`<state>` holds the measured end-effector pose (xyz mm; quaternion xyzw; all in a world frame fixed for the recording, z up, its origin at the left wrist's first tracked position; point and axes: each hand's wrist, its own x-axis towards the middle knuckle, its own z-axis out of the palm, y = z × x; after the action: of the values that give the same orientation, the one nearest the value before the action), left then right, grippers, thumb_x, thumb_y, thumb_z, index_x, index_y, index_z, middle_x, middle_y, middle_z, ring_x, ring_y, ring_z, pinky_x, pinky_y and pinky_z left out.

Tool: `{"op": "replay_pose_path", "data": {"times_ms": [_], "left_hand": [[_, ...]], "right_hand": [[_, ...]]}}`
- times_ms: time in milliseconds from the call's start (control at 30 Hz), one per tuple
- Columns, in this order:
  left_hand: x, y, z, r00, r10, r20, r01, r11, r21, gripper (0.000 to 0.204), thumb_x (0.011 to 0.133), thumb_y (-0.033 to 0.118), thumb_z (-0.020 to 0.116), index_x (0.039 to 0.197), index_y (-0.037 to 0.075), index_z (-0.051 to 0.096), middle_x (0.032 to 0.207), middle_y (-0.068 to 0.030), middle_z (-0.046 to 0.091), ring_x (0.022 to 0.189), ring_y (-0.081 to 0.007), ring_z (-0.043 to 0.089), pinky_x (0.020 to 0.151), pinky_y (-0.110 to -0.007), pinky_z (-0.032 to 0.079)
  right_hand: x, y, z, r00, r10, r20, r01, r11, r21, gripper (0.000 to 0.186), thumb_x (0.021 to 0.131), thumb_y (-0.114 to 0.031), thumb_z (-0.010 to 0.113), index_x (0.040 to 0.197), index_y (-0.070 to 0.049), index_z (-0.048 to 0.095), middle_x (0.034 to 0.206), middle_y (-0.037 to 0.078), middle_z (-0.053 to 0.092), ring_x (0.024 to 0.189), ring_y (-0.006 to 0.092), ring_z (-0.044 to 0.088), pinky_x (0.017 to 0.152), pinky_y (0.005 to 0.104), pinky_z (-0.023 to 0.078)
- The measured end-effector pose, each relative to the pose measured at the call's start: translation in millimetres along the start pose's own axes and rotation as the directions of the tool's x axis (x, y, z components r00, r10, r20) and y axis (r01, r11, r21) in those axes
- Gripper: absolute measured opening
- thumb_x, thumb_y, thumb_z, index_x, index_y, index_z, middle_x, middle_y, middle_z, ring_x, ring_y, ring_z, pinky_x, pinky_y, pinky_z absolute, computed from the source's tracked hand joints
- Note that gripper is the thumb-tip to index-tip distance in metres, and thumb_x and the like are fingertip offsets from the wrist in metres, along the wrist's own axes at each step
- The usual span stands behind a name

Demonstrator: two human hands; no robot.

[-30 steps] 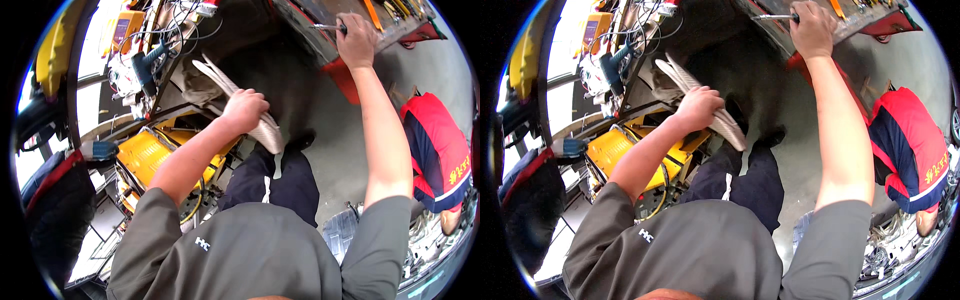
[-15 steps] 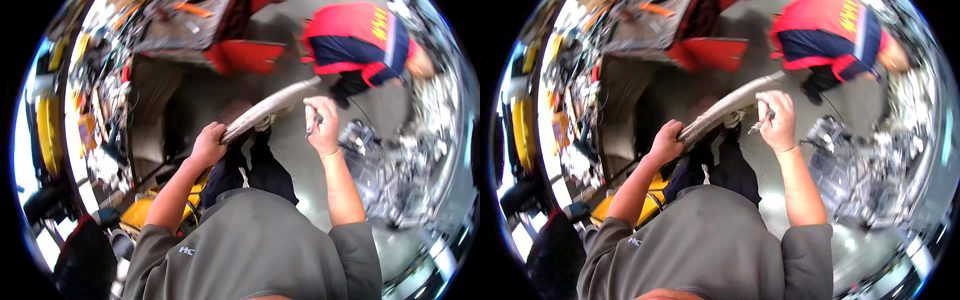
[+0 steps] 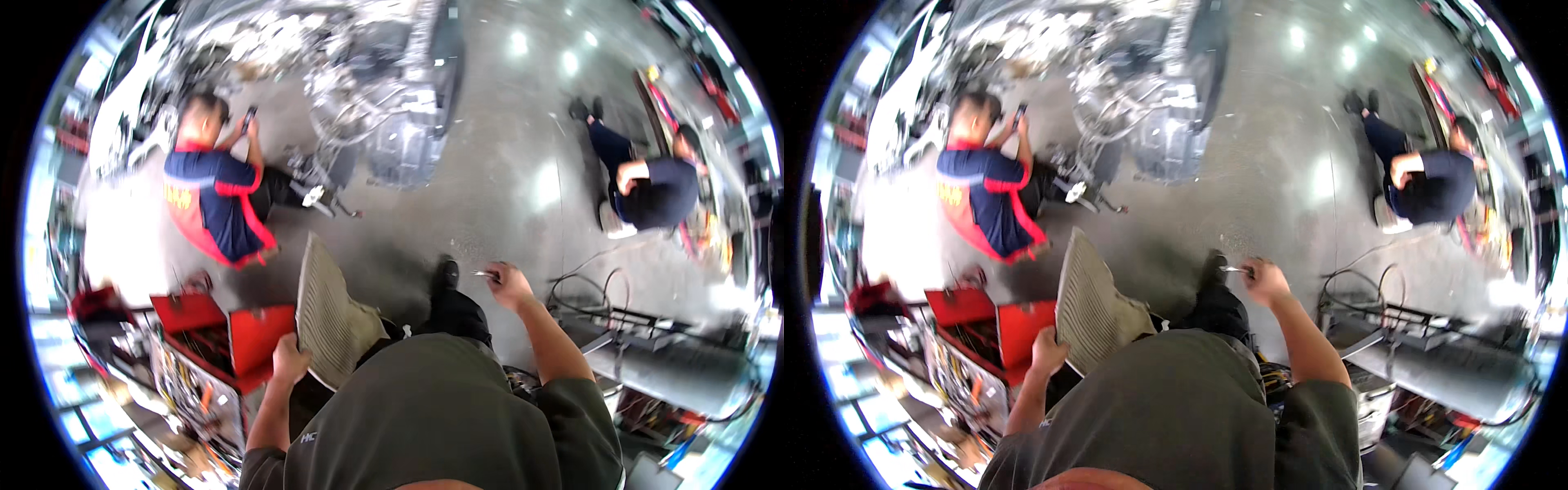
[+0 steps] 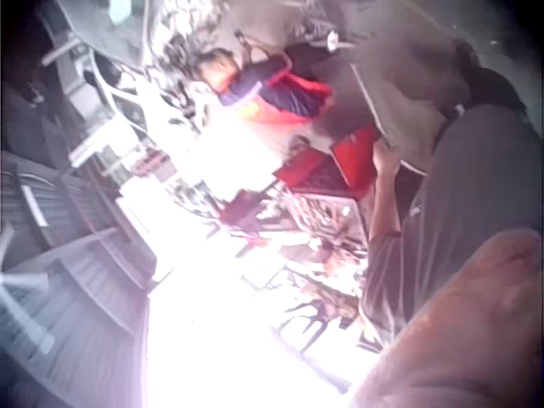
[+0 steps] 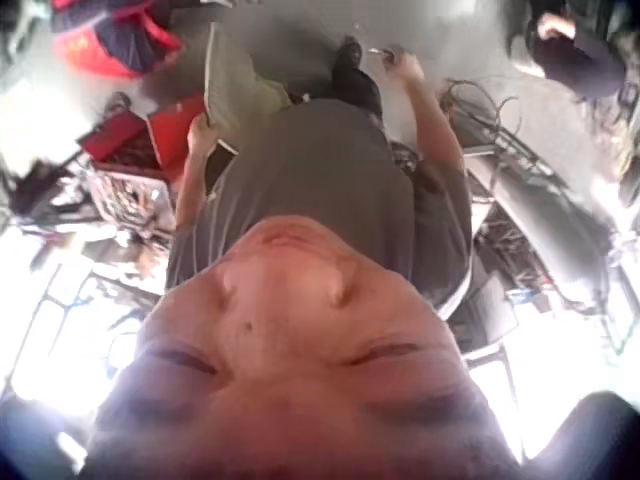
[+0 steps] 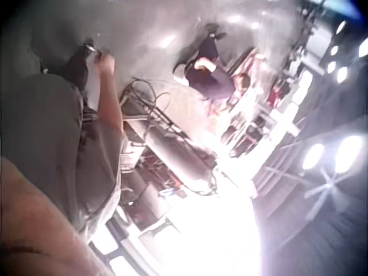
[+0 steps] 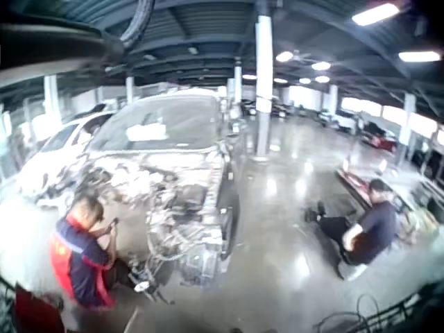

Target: The person carries a cushion and a screwdriver over to a red car and lays the cushion on the floor. They loosen screws under the front bumper using the screwdriver, pick up the dropped screws from the floor, and attach a screw to the screwdriver.

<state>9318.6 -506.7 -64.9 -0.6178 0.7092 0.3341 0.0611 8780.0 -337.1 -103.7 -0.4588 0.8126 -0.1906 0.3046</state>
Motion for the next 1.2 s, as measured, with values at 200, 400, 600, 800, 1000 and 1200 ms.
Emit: {"op": "replay_pose_path", "data": {"times_ms": [200, 400, 600, 800, 1000, 1200], "left_hand": [[27, 80, 34, 0.979, 0.045, 0.197, -0.082, 0.979, 0.185, 0.032, 0.074, 0.023, 0.072, 0.093, -0.001, 0.065, 0.092, -0.0256, 0.069, 0.095, -0.0432, 0.068, 0.084, -0.047, 0.053], [75, 256, 79, 0.970, -0.036, 0.240, -0.022, 0.972, 0.234, 0.033, 0.075, 0.020, 0.075, 0.100, -0.001, 0.070, 0.096, -0.0240, 0.073, 0.094, -0.0376, 0.071, 0.083, -0.044, 0.053], [149, 407, 135, 0.949, 0.095, 0.300, -0.197, 0.922, 0.333, 0.038, 0.074, 0.016, 0.078, 0.108, -0.001, 0.072, 0.100, -0.0204, 0.075, 0.095, -0.0337, 0.073, 0.084, -0.043, 0.054], [242, 566, 185, 0.947, 0.023, 0.320, -0.096, 0.972, 0.215, 0.033, 0.073, 0.008, 0.077, 0.103, -0.004, 0.070, 0.090, -0.0204, 0.073, 0.086, -0.0310, 0.071, 0.078, -0.044, 0.054], [447, 707, 245, 0.943, 0.104, 0.316, -0.105, 0.994, -0.013, 0.031, 0.072, 0.000, 0.074, 0.103, -0.007, 0.068, 0.092, -0.0199, 0.073, 0.084, -0.0310, 0.069, 0.075, -0.043, 0.053], [593, 911, 255, 0.958, 0.086, 0.275, -0.049, 0.989, -0.139, 0.038, 0.075, -0.002, 0.073, 0.112, -0.009, 0.067, 0.091, -0.0176, 0.071, 0.077, -0.0241, 0.067, 0.067, -0.039, 0.053]], "right_hand": [[-67, 146, -29, 0.898, 0.399, -0.183, -0.347, 0.901, 0.261, 0.021, 0.091, -0.020, 0.066, 0.105, -0.006, 0.071, 0.088, 0.022, 0.070, 0.086, 0.0396, 0.070, 0.077, 0.0451, 0.053], [-53, 243, -85, 0.860, 0.500, -0.102, -0.414, 0.800, 0.435, 0.019, 0.093, -0.018, 0.068, 0.107, -0.007, 0.072, 0.086, 0.014, 0.073, 0.079, 0.0230, 0.070, 0.075, 0.0365, 0.054], [50, 299, -205, 0.891, 0.434, -0.132, -0.341, 0.833, 0.436, 0.021, 0.093, -0.021, 0.068, 0.108, -0.007, 0.071, 0.086, 0.015, 0.072, 0.078, 0.0284, 0.068, 0.075, 0.0394, 0.053], [187, 332, -348, 0.916, 0.367, -0.160, -0.240, 0.823, 0.514, 0.024, 0.089, -0.020, 0.068, 0.107, -0.005, 0.071, 0.098, 0.023, 0.071, 0.096, 0.0434, 0.068, 0.084, 0.0466, 0.054], [288, 420, -449, 0.892, 0.400, -0.209, -0.280, 0.854, 0.438, 0.025, 0.089, -0.022, 0.068, 0.107, -0.004, 0.069, 0.095, 0.023, 0.071, 0.093, 0.0430, 0.068, 0.081, 0.0469, 0.053], [383, 526, -560, 0.788, 0.589, -0.178, -0.439, 0.742, 0.507, 0.021, 0.090, -0.023, 0.069, 0.106, -0.009, 0.073, 0.085, 0.014, 0.073, 0.079, 0.0274, 0.071, 0.075, 0.0397, 0.055]]}}
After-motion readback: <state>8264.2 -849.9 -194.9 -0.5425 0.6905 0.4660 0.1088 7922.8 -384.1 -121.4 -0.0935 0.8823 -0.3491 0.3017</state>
